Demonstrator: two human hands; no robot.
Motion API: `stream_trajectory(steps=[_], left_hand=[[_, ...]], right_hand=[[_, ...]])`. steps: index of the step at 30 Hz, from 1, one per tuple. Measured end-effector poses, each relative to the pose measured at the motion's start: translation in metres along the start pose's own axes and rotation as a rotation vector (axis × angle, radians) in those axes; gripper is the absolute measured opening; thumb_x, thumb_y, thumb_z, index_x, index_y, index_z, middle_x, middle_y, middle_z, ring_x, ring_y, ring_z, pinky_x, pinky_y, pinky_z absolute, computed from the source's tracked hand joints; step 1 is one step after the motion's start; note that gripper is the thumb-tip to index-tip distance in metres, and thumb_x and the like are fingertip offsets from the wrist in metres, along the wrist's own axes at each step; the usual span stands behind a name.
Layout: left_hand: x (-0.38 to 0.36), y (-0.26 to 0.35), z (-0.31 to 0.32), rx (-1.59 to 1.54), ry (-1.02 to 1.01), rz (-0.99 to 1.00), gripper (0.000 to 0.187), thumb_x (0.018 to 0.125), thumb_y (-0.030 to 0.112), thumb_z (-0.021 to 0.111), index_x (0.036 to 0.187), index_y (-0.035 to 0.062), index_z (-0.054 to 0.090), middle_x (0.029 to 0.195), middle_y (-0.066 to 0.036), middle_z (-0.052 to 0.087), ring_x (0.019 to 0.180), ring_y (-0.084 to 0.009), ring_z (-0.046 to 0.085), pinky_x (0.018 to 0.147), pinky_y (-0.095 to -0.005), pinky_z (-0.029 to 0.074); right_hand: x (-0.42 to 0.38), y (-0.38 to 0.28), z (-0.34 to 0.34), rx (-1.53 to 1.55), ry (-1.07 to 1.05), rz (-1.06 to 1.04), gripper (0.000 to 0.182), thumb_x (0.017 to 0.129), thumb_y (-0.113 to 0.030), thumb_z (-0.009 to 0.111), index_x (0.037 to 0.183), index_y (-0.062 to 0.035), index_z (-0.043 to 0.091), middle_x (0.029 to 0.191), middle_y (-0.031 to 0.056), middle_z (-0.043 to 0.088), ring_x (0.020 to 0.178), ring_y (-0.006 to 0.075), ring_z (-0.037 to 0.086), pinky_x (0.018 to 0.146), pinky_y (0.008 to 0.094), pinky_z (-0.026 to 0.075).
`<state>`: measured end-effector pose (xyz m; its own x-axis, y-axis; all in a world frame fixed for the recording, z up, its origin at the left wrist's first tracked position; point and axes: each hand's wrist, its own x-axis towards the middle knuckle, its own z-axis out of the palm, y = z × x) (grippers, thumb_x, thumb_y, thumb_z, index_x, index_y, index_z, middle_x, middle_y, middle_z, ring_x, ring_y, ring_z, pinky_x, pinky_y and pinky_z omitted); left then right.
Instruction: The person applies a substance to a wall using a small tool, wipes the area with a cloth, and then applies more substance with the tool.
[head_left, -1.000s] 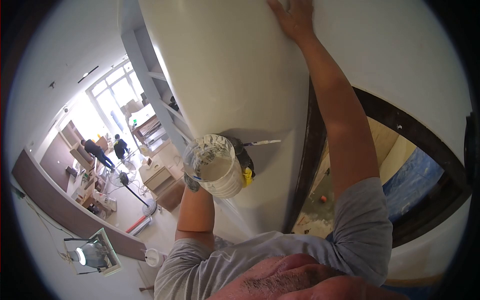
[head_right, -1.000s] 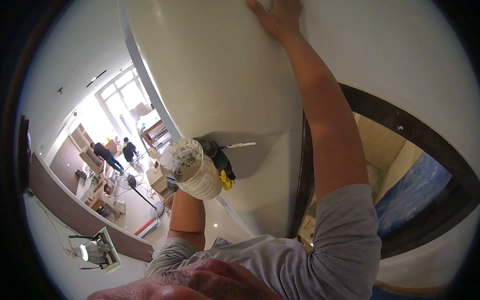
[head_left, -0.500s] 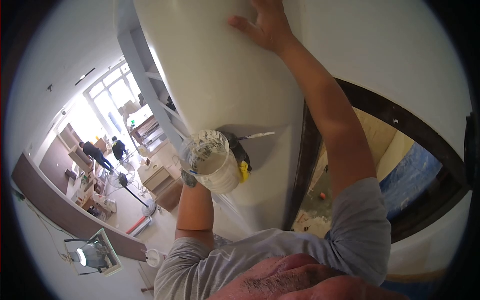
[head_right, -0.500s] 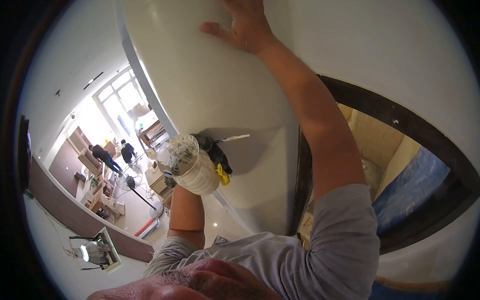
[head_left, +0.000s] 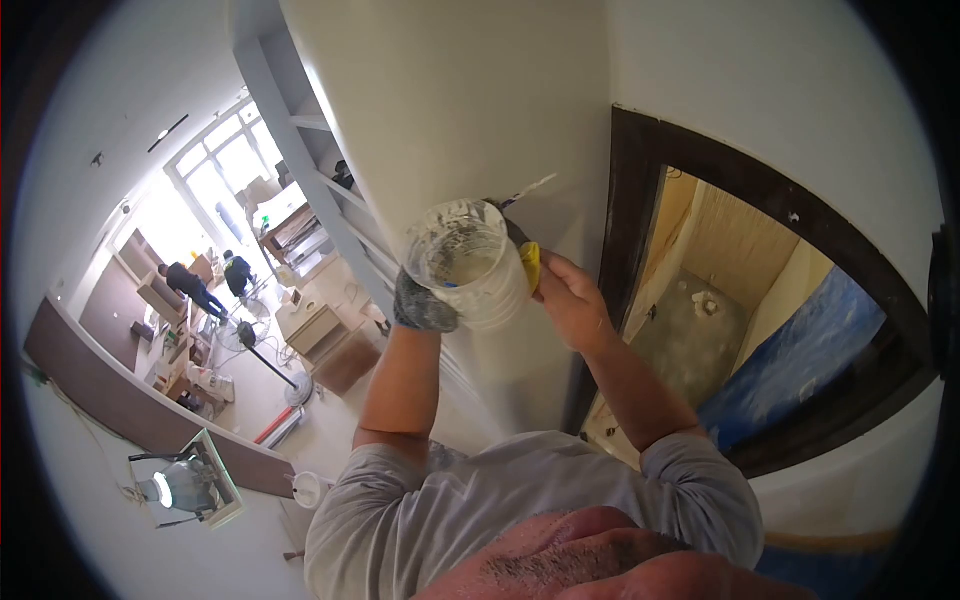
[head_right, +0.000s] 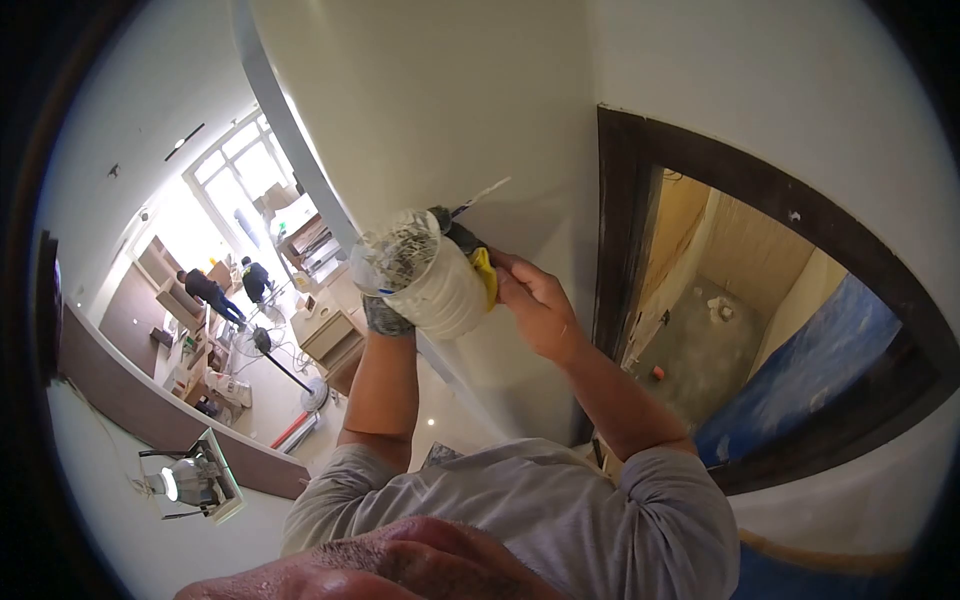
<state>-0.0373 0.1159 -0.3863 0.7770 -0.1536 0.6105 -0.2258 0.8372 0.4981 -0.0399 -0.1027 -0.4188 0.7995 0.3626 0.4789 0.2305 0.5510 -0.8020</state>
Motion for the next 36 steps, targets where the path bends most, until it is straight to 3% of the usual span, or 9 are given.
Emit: stream_trajectory(steps=[3,4,6,9,13,18,25,32,36], left_hand=[[-0.009,0.000,0.004,0.286,0.102,-0.014,0.068,0.072,0.016,0.088,0.131,-0.0027,0.059,0.125,-0.015,0.067,0.115,-0.0269,0.064,0.099,-0.0413,0.054],[-0.011,-0.003,0.011,0.328,-0.005,0.051,0.080,0.063,0.019,0.094,0.132,-0.0025,0.059,0.127,-0.015,0.066,0.116,-0.0265,0.063,0.101,-0.0414,0.052],[-0.014,-0.008,0.022,0.441,-0.116,0.145,0.070,0.070,0.021,0.084,0.131,-0.0029,0.058,0.125,-0.015,0.066,0.113,-0.0266,0.064,0.098,-0.0408,0.054],[-0.018,-0.009,0.033,0.654,-0.138,0.196,0.034,0.102,0.018,0.054,0.127,-0.0042,0.058,0.118,-0.017,0.067,0.103,-0.0279,0.068,0.088,-0.0392,0.060],[-0.023,-0.005,0.045,0.730,-0.166,0.191,0.036,0.102,0.018,0.056,0.130,-0.0035,0.057,0.121,-0.017,0.066,0.107,-0.0276,0.067,0.091,-0.0390,0.059],[-0.032,-0.002,0.045,0.713,0.019,0.116,0.110,0.041,0.030,0.104,0.134,-0.0028,0.056,0.129,-0.013,0.065,0.118,-0.0223,0.062,0.104,-0.0398,0.048],[-0.026,0.006,0.045,0.603,0.119,0.134,0.106,0.046,0.030,0.103,0.135,-0.0024,0.055,0.127,-0.013,0.066,0.116,-0.0255,0.064,0.102,-0.0407,0.051],[-0.031,0.000,-0.001,0.569,0.120,0.222,0.107,0.055,0.036,0.101,0.140,-0.0033,0.051,0.132,-0.014,0.063,0.120,-0.0271,0.062,0.103,-0.0415,0.051],[-0.036,0.007,-0.021,0.561,0.078,0.256,0.092,0.070,0.038,0.092,0.140,-0.0029,0.050,0.134,-0.014,0.062,0.121,-0.0271,0.061,0.105,-0.0417,0.050]], right_hand=[[-0.010,-0.016,0.007,0.255,-0.011,0.135,0.042,0.107,-0.019,0.054,0.140,0.0070,0.052,0.129,0.0111,0.063,0.115,0.0178,0.063,0.101,0.0327,0.050],[-0.012,-0.022,0.009,0.326,-0.008,0.156,0.044,0.107,-0.020,0.053,0.141,0.0076,0.051,0.130,0.0115,0.063,0.115,0.0175,0.063,0.100,0.0324,0.050],[-0.016,-0.026,0.016,0.267,0.068,0.174,0.040,0.105,-0.017,0.055,0.137,0.0072,0.055,0.126,0.0113,0.066,0.111,0.0174,0.064,0.098,0.0312,0.051],[-0.017,-0.025,0.016,-0.040,0.134,0.088,0.031,0.102,-0.013,0.060,0.127,0.0051,0.064,0.114,0.0101,0.070,0.102,0.0175,0.067,0.092,0.0305,0.053],[-0.014,-0.032,0.015,-0.432,0.143,-0.076,0.021,0.101,-0.010,0.061,0.113,0.0056,0.069,0.102,0.0076,0.072,0.093,0.0117,0.065,0.085,0.0286,0.052],[0.000,-0.038,0.020,-0.603,0.186,-0.155,0.020,0.102,-0.011,0.059,0.114,0.0027,0.068,0.102,0.0067,0.072,0.093,0.0106,0.064,0.084,0.0276,0.052],[0.010,-0.021,0.018,-0.254,0.128,-0.119,0.023,0.098,-0.009,0.065,0.118,0.0003,0.069,0.103,0.0078,0.072,0.092,0.0116,0.065,0.084,0.0271,0.052],[0.007,-0.020,0.017,-0.217,0.048,-0.103,0.029,0.099,-0.009,0.064,0.126,0.0033,0.063,0.110,0.0088,0.069,0.095,0.0132,0.065,0.086,0.0280,0.053],[0.003,-0.037,0.010,-0.229,0.022,0.030,0.026,0.101,-0.011,0.062,0.122,0.0034,0.062,0.107,0.0088,0.069,0.091,0.0145,0.066,0.083,0.0283,0.055]])
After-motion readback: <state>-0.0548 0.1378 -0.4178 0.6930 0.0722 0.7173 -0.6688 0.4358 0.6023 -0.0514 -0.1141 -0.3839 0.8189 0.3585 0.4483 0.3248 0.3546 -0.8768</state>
